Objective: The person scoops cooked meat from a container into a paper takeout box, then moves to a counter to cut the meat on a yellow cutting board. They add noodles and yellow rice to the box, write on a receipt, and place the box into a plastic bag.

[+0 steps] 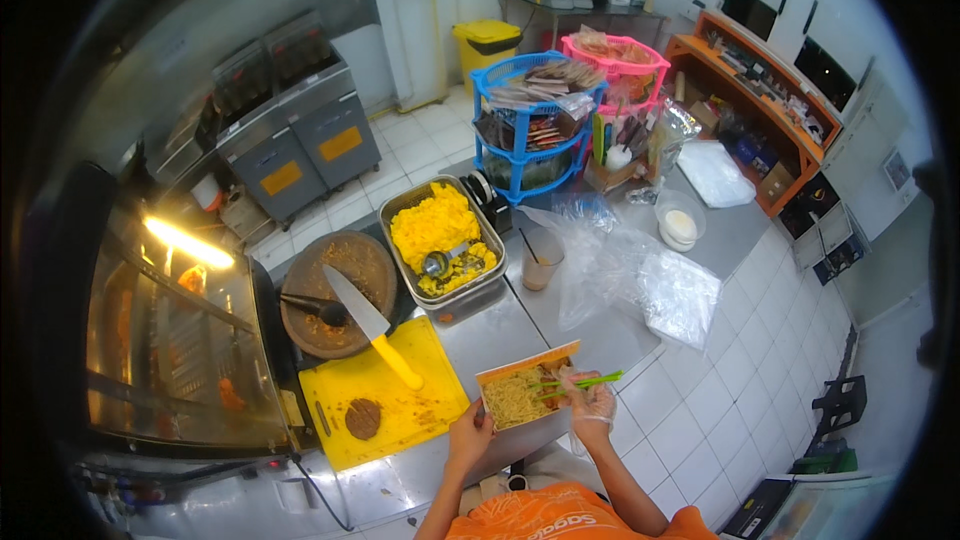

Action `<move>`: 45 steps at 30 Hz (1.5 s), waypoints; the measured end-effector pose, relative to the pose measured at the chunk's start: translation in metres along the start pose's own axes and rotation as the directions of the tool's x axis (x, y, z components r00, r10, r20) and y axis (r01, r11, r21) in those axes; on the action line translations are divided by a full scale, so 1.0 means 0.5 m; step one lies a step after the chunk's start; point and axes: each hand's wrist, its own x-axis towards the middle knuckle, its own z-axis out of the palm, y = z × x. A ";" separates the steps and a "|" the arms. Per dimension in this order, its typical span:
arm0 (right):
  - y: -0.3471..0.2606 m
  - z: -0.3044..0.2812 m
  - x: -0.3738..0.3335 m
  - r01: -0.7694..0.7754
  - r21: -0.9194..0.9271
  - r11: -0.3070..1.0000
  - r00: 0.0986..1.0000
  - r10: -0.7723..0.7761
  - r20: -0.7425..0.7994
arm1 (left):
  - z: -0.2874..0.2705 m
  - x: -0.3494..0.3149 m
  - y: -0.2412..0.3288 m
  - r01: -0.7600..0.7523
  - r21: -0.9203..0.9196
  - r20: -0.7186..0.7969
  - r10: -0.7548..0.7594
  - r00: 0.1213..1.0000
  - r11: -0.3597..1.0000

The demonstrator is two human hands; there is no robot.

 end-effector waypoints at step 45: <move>0.040 0.032 -0.013 0.746 -0.455 0.487 0.600 -0.193 0.777 | -0.049 -0.104 0.158 -0.091 0.091 -0.141 0.103 0.985 0.992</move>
